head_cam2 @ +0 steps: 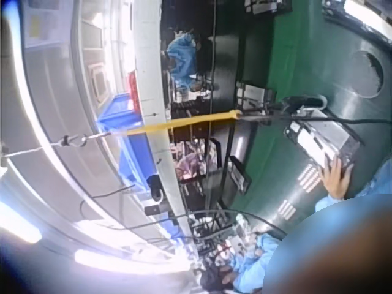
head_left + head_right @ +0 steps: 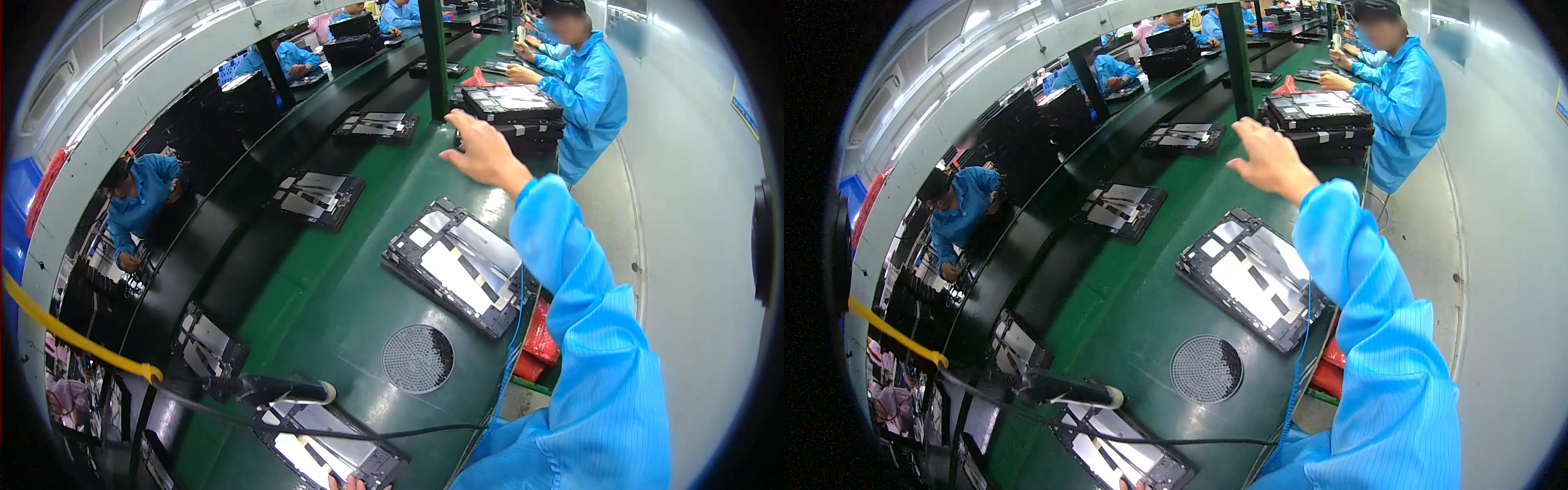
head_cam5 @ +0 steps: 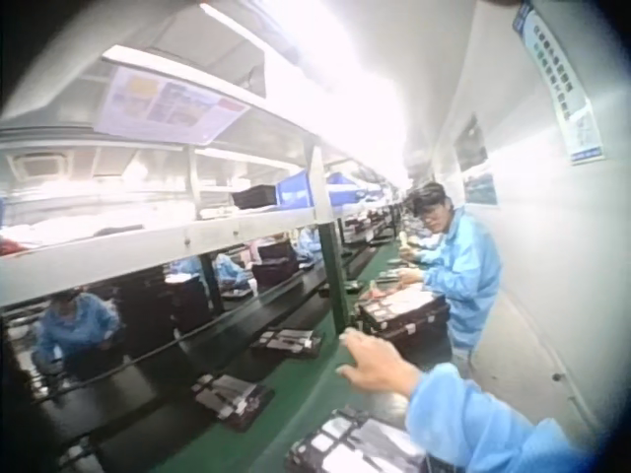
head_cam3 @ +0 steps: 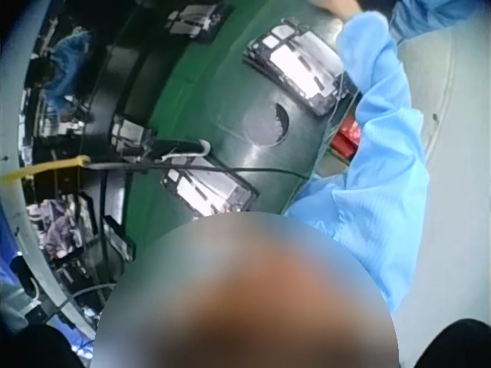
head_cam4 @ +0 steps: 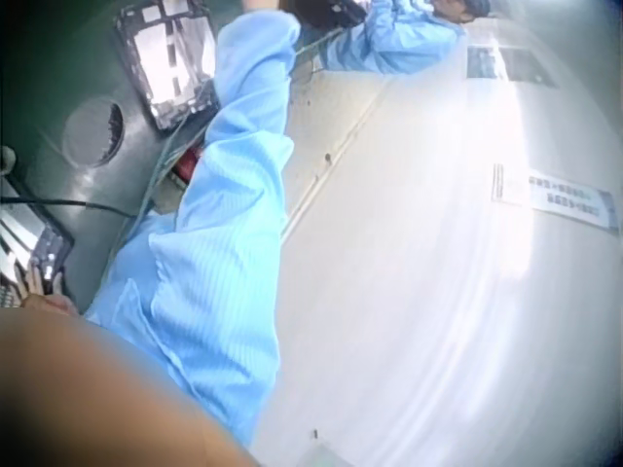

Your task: Using a motorized screwdriver to attach components and drive screws into electronic tablet devices on an assembly line.

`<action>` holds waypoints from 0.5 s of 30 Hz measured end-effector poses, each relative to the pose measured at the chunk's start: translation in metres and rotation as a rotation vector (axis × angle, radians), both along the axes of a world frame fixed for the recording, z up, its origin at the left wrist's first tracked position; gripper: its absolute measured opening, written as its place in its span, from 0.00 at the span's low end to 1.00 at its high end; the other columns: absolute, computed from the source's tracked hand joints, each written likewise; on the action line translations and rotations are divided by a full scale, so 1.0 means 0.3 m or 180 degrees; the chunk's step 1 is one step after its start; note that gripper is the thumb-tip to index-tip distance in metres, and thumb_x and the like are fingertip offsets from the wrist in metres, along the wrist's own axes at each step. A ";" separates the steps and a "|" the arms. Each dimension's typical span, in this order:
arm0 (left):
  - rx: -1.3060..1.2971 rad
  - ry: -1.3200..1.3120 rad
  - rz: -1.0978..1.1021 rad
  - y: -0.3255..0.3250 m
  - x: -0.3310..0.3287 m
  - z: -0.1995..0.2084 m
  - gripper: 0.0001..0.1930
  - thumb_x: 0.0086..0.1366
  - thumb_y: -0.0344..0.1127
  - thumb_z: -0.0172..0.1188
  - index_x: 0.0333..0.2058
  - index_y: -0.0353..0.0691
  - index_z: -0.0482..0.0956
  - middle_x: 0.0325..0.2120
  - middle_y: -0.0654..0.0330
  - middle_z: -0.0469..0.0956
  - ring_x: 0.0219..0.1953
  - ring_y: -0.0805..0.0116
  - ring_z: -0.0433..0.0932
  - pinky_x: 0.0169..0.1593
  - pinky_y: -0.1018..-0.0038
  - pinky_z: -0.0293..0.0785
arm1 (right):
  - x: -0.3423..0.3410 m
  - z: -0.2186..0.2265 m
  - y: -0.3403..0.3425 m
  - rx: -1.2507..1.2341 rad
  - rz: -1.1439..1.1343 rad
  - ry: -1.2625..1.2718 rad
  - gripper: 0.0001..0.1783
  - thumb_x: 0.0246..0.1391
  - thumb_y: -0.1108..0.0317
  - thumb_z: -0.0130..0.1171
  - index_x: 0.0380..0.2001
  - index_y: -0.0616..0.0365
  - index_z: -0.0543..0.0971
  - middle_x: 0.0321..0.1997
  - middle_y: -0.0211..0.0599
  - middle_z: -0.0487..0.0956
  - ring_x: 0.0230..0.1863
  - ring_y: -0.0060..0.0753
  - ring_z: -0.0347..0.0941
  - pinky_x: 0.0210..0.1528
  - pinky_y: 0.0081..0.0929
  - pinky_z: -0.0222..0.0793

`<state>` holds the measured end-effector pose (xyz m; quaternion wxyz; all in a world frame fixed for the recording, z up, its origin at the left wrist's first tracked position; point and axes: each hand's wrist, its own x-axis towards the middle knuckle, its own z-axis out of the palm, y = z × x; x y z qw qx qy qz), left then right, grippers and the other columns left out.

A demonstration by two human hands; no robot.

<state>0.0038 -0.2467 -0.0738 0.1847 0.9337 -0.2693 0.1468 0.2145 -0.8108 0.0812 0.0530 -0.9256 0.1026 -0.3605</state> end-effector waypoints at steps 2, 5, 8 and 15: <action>0.0175 -0.0122 -0.0088 -0.041 0.010 0.075 0.25 0.48 0.42 0.71 0.42 0.35 0.80 0.45 0.55 0.78 0.55 0.44 0.70 0.59 0.45 0.56 | -0.068 0.014 0.130 0.0734 0.0609 -0.0469 0.26 0.45 0.63 0.65 0.46 0.63 0.72 0.44 0.49 0.77 0.36 0.47 0.78 0.38 0.38 0.73; 0.0253 0.0021 0.0107 -0.043 0.001 0.086 0.24 0.48 0.42 0.71 0.43 0.36 0.80 0.45 0.55 0.78 0.56 0.44 0.69 0.59 0.45 0.56 | -0.209 0.063 0.368 0.1112 0.1263 -0.1299 0.16 0.44 0.72 0.66 0.38 0.63 0.76 0.33 0.46 0.80 0.26 0.38 0.79 0.27 0.26 0.73; 0.0096 -0.0045 0.0070 -0.019 -0.003 0.063 0.26 0.49 0.43 0.70 0.45 0.36 0.78 0.45 0.54 0.78 0.56 0.45 0.69 0.59 0.44 0.56 | -0.359 0.045 0.584 0.1019 0.1953 -0.2327 0.11 0.43 0.78 0.66 0.33 0.62 0.78 0.26 0.45 0.80 0.21 0.38 0.78 0.28 0.22 0.75; -0.0415 0.0124 0.0113 -0.042 -0.008 0.017 0.30 0.42 0.37 0.74 0.45 0.35 0.76 0.49 0.52 0.75 0.58 0.44 0.67 0.61 0.46 0.50 | -0.548 -0.201 1.061 0.2168 0.3372 -0.1081 0.23 0.33 0.81 0.69 0.38 0.65 0.75 0.37 0.56 0.80 0.37 0.49 0.80 0.38 0.35 0.77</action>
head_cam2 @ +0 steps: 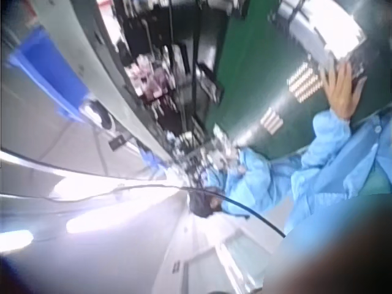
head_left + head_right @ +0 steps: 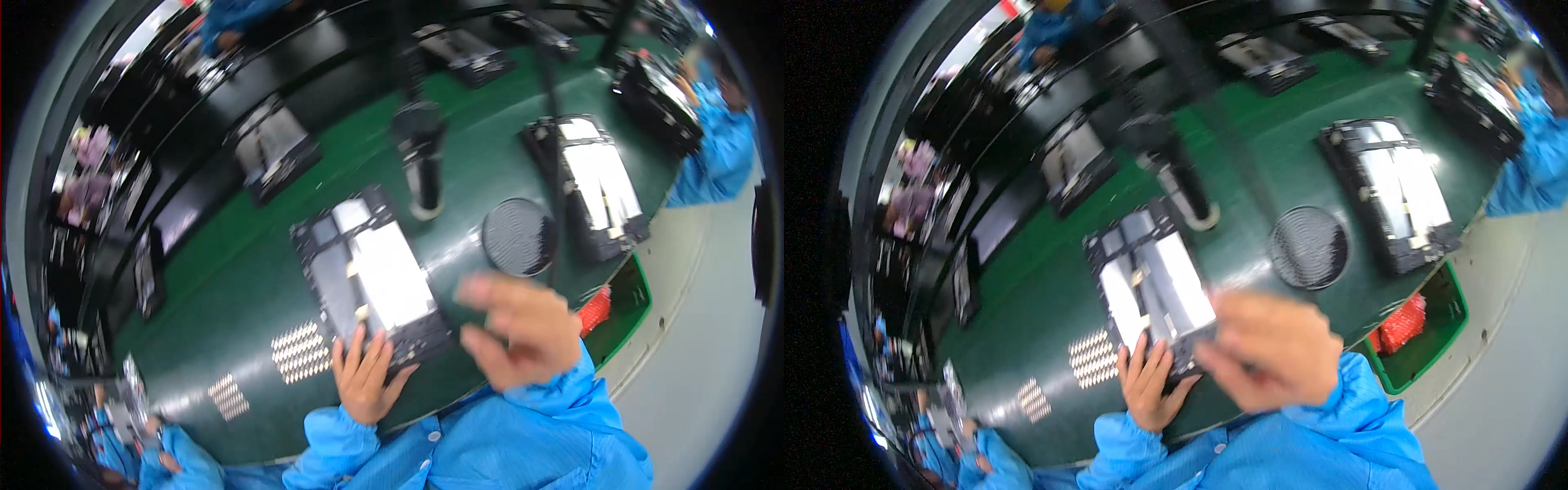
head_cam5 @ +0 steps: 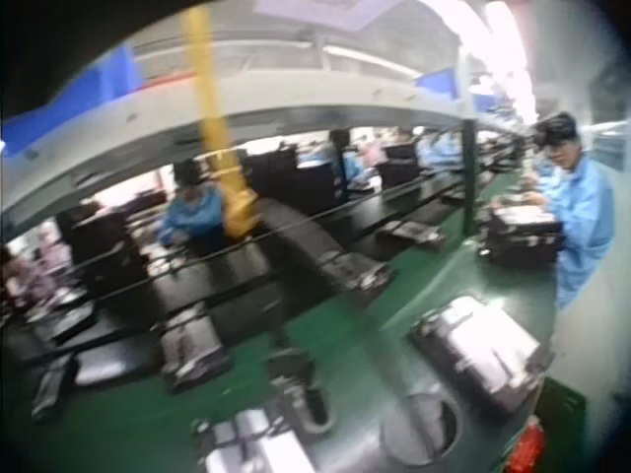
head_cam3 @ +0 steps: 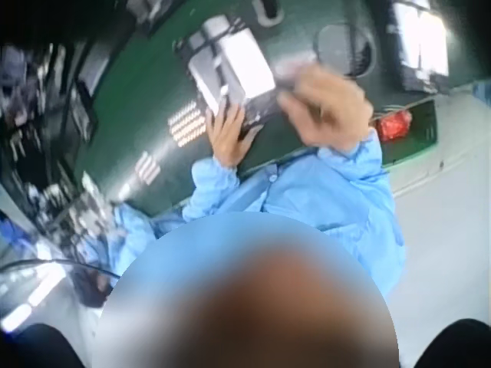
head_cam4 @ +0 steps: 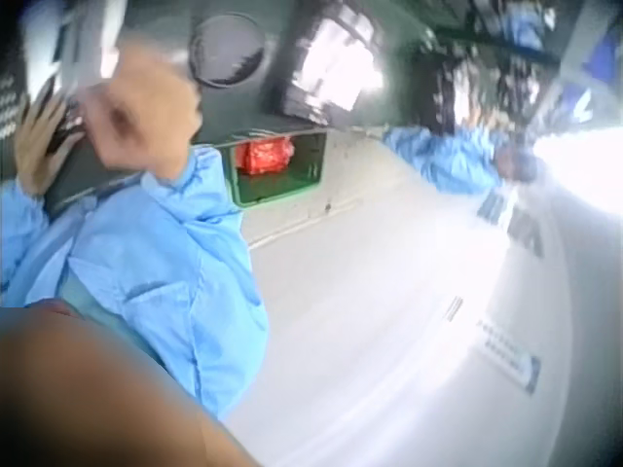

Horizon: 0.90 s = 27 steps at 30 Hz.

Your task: Using a motorized screwdriver to attach components and drive screws into electronic tablet devices on an assembly line.

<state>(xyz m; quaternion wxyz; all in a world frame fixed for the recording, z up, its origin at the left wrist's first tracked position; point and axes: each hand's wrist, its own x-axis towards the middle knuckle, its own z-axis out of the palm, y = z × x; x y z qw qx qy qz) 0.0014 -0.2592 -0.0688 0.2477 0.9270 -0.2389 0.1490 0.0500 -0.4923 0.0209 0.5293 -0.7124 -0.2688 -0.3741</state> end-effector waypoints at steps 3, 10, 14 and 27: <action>0.0029 -0.0045 0.0155 0.000 -0.009 0.004 0.30 0.42 0.38 0.74 0.45 0.34 0.76 0.50 0.53 0.75 0.58 0.46 0.67 0.62 0.48 0.51 | 0.159 -0.013 0.080 0.0132 -0.1199 0.0382 0.43 0.33 0.68 0.75 0.54 0.66 0.65 0.63 0.55 0.63 0.63 0.49 0.61 0.61 0.43 0.57; 0.0004 -0.0181 0.0233 -0.073 -0.062 0.027 0.23 0.43 0.37 0.73 0.39 0.34 0.80 0.47 0.55 0.77 0.57 0.48 0.68 0.60 0.50 0.54 | 0.419 -0.031 0.133 0.0928 0.0368 0.1550 0.20 0.38 0.68 0.72 0.35 0.64 0.76 0.25 0.25 0.75 0.27 0.16 0.68 0.28 0.15 0.65; -0.0022 -0.0050 0.0007 -0.074 -0.112 0.061 0.22 0.44 0.36 0.72 0.39 0.34 0.80 0.46 0.51 0.77 0.56 0.47 0.69 0.56 0.52 0.60 | 0.371 0.054 0.029 0.0970 0.0177 0.1461 0.15 0.40 0.71 0.71 0.31 0.62 0.75 0.20 0.24 0.74 0.20 0.16 0.69 0.22 0.15 0.63; -0.2966 0.0779 0.0785 0.080 0.623 -0.007 0.14 0.62 0.38 0.61 0.40 0.30 0.80 0.30 0.59 0.81 0.32 0.78 0.77 0.38 0.81 0.72 | 0.314 -0.045 -0.240 0.1593 0.0258 0.1177 0.14 0.43 0.78 0.68 0.34 0.65 0.75 0.19 0.34 0.77 0.17 0.24 0.74 0.19 0.18 0.68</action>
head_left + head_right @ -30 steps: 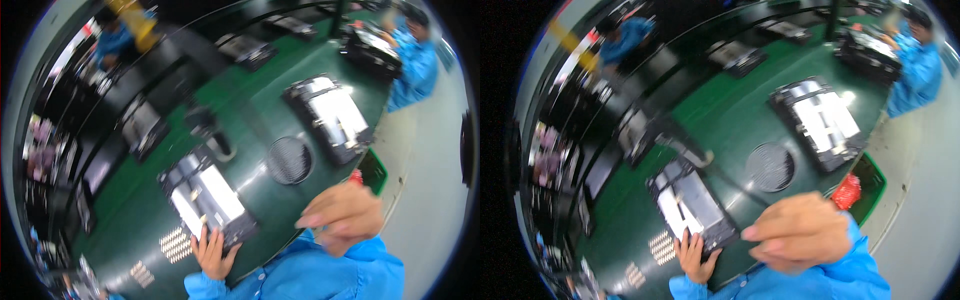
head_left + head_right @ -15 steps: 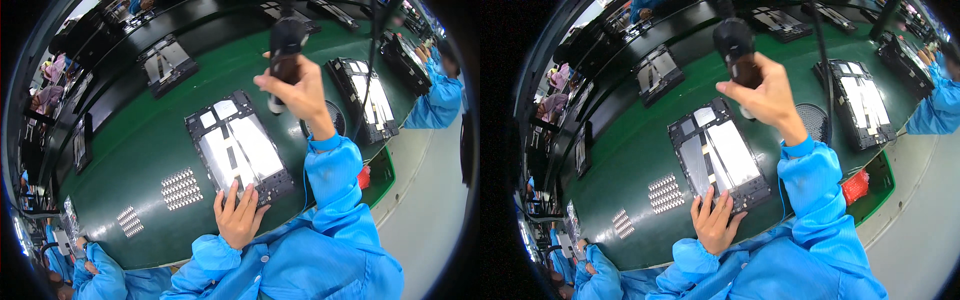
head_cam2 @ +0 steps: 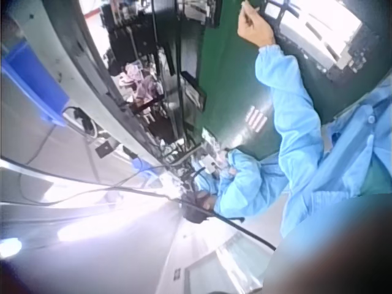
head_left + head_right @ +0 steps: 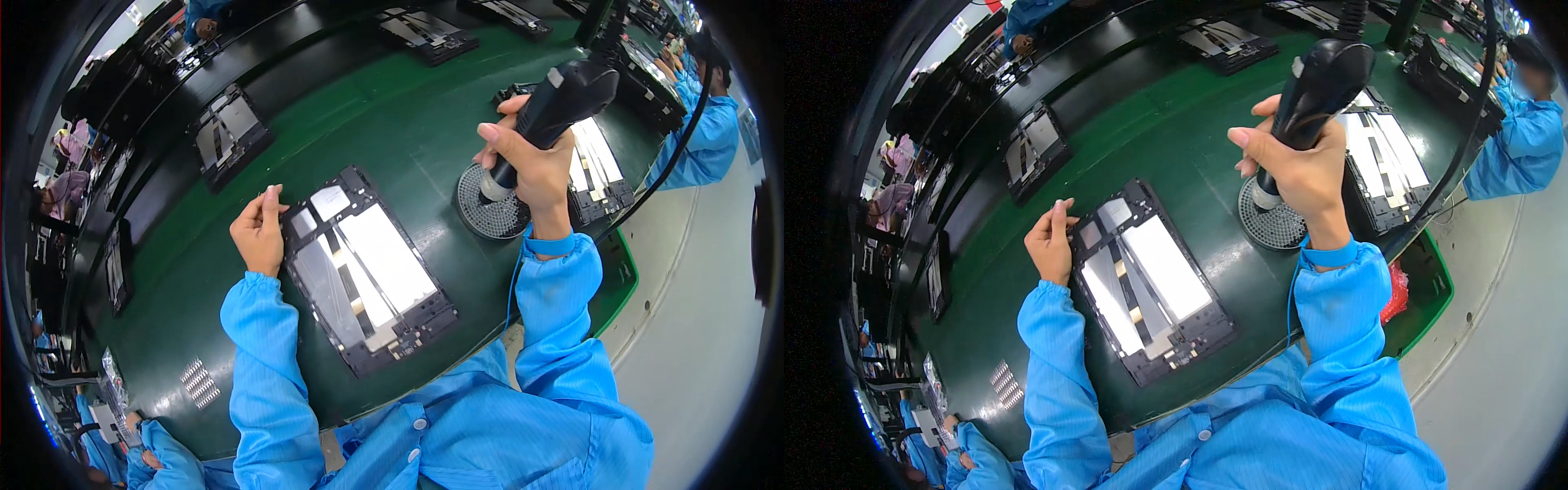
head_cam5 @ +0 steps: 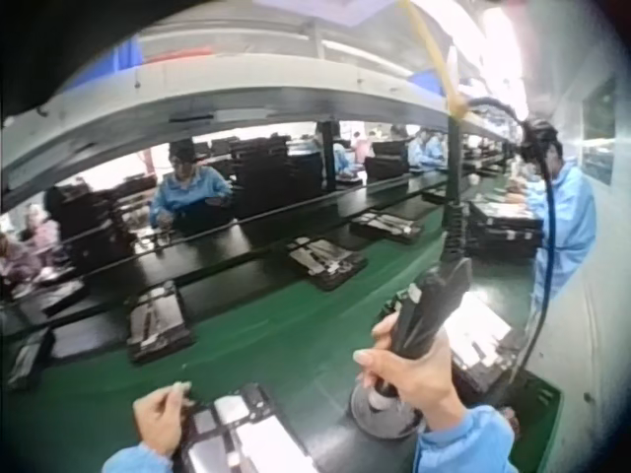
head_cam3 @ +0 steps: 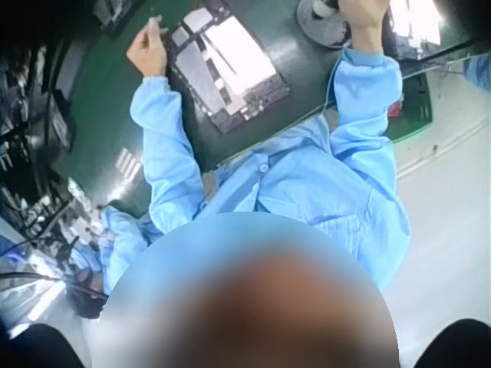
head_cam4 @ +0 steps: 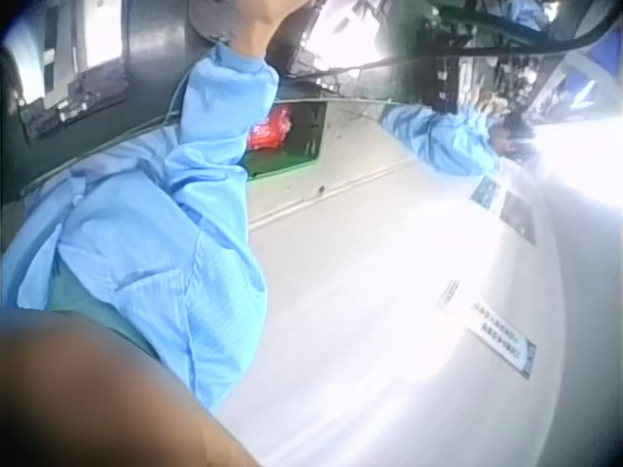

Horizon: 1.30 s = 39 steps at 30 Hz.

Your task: Using a motorized screwdriver to attach components and drive screws into electronic tablet devices on an assembly line.

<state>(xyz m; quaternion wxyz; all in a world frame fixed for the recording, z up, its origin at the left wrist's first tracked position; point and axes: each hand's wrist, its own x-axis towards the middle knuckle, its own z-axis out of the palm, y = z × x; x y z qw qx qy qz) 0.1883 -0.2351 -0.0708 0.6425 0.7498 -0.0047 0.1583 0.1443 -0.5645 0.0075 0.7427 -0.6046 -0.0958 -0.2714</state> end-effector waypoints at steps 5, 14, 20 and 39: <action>0.1421 -0.0277 0.0699 -0.102 -0.006 0.032 0.11 0.58 0.36 0.65 0.32 0.32 0.82 0.17 0.63 0.76 0.20 0.78 0.69 0.26 0.81 0.65 | 0.028 -0.010 -0.013 -0.0195 -0.0133 0.0119 0.13 0.43 0.77 0.68 0.33 0.66 0.76 0.18 0.32 0.77 0.16 0.21 0.72 0.19 0.17 0.67; 0.2402 -0.1601 -0.1275 -0.156 -0.428 0.091 0.21 0.38 0.13 0.57 0.36 0.29 0.79 0.27 0.48 0.78 0.29 0.52 0.77 0.34 0.64 0.74 | 0.048 -0.023 -0.027 -0.0359 -0.0154 0.0207 0.13 0.44 0.80 0.66 0.34 0.66 0.74 0.17 0.32 0.75 0.16 0.22 0.71 0.20 0.18 0.66; 0.1676 -0.1378 -0.1390 -0.248 -0.500 0.040 0.17 0.43 0.13 0.58 0.36 0.29 0.78 0.29 0.50 0.80 0.29 0.55 0.79 0.36 0.65 0.76 | 0.088 -0.054 -0.043 -0.0297 -0.0087 0.0236 0.12 0.43 0.78 0.68 0.31 0.65 0.74 0.18 0.32 0.76 0.16 0.20 0.71 0.18 0.17 0.67; -0.0058 0.0680 0.0321 0.108 -0.515 0.082 0.08 0.61 0.26 0.59 0.38 0.28 0.79 0.38 0.54 0.75 0.33 0.70 0.74 0.35 0.78 0.72 | 0.006 0.000 0.102 -0.0342 -0.0011 -0.0221 0.15 0.46 0.76 0.63 0.39 0.63 0.72 0.18 0.32 0.72 0.17 0.24 0.69 0.24 0.23 0.66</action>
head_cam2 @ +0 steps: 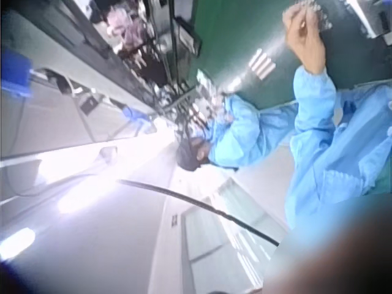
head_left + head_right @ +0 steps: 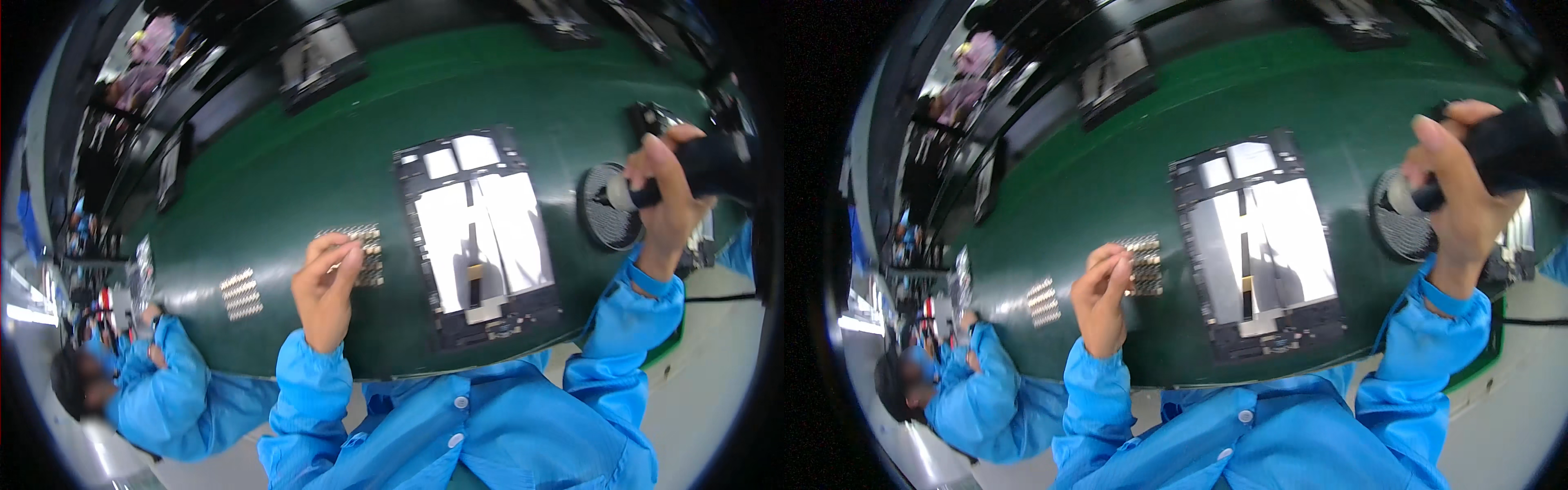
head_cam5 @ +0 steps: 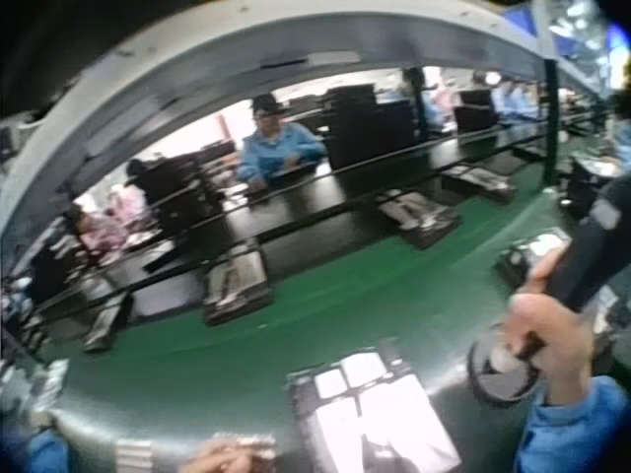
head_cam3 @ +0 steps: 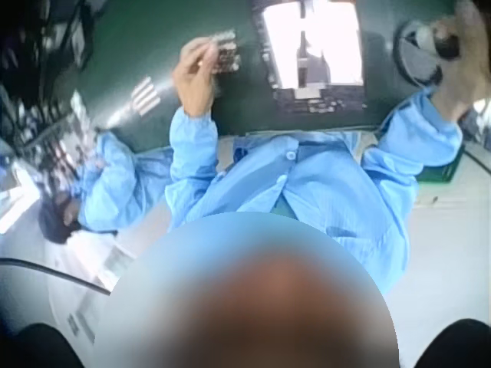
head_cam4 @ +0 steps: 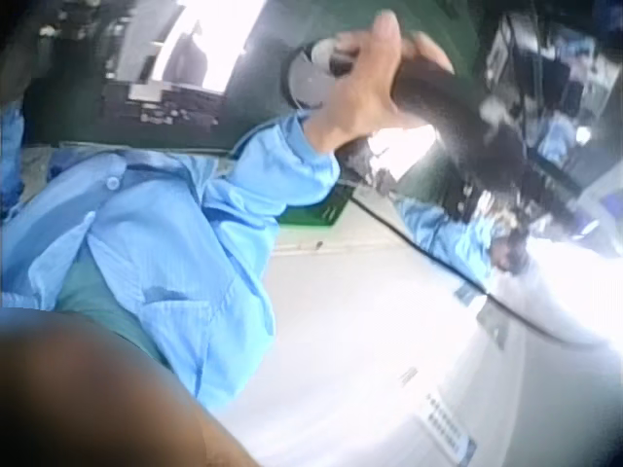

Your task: Using a motorized screwdriver to attach components and drive screws into electronic tablet devices on an assembly line.

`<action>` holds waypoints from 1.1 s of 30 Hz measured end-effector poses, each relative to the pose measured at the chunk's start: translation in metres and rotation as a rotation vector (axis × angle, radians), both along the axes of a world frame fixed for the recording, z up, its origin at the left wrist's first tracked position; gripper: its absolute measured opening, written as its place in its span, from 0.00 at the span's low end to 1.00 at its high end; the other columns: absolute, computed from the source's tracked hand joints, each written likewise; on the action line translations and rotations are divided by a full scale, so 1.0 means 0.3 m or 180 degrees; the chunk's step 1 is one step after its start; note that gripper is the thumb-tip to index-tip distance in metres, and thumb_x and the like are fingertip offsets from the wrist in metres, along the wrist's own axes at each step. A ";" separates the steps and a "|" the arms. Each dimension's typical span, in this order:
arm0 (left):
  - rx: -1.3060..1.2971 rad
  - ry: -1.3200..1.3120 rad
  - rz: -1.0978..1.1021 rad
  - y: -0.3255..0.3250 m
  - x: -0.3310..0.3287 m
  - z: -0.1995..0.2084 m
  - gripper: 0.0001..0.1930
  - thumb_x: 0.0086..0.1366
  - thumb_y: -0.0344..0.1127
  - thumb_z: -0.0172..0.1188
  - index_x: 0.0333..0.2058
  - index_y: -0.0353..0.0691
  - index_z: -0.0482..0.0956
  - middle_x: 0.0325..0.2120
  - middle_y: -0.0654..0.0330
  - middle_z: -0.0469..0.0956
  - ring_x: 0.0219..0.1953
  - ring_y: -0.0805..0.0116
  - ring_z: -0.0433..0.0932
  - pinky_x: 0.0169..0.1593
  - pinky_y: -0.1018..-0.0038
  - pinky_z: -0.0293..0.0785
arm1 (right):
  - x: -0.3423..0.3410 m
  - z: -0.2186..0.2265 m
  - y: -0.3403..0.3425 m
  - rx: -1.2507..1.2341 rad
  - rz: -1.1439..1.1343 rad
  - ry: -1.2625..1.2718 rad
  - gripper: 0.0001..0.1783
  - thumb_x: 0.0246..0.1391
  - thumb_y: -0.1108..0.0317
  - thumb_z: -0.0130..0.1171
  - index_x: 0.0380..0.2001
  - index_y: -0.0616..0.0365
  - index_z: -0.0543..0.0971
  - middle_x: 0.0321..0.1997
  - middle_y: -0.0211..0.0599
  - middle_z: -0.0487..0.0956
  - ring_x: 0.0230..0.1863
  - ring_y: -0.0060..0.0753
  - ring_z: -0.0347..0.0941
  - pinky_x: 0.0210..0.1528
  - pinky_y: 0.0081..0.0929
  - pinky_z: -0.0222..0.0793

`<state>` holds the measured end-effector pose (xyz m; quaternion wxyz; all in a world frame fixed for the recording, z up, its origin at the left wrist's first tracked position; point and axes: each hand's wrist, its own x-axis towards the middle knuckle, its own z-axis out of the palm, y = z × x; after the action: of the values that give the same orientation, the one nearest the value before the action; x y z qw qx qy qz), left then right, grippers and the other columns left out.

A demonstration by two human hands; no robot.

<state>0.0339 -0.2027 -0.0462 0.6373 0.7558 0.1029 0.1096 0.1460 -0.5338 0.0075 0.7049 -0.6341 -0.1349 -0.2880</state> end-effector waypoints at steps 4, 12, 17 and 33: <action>-0.1968 0.0872 -0.0113 0.099 -0.013 -0.007 0.08 0.62 0.30 0.60 0.37 0.32 0.79 0.26 0.63 0.75 0.23 0.77 0.69 0.26 0.80 0.65 | -0.026 0.041 0.152 -0.0005 0.0739 -0.0292 0.14 0.49 0.77 0.61 0.39 0.61 0.71 0.18 0.32 0.72 0.17 0.23 0.69 0.23 0.23 0.68; -0.2257 0.0885 -0.0584 0.131 0.019 -0.047 0.07 0.62 0.30 0.59 0.37 0.33 0.77 0.31 0.56 0.79 0.33 0.68 0.81 0.36 0.76 0.79 | -0.081 0.070 0.462 -0.0343 0.1397 0.0024 0.15 0.46 0.80 0.60 0.38 0.62 0.69 0.19 0.34 0.73 0.18 0.24 0.72 0.22 0.20 0.68; -0.2058 0.0881 -0.0573 0.106 0.024 -0.032 0.08 0.62 0.31 0.60 0.36 0.32 0.77 0.32 0.54 0.79 0.35 0.66 0.81 0.37 0.75 0.79 | -0.039 0.022 0.557 -0.0197 0.1535 -0.0055 0.15 0.44 0.84 0.64 0.35 0.64 0.72 0.19 0.35 0.75 0.18 0.22 0.73 0.21 0.15 0.67; -0.1309 0.0818 -0.0560 0.016 0.086 -0.009 0.07 0.59 0.26 0.62 0.34 0.30 0.77 0.26 0.57 0.80 0.27 0.72 0.80 0.31 0.80 0.76 | -0.015 -0.009 0.559 -0.0321 0.1481 0.0235 0.13 0.46 0.84 0.62 0.35 0.66 0.71 0.18 0.36 0.75 0.17 0.23 0.72 0.21 0.19 0.69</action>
<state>0.0598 -0.1979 -0.0488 0.7664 0.6241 0.1370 -0.0665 0.1414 -0.3660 0.0047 0.7242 -0.6304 -0.2657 -0.0874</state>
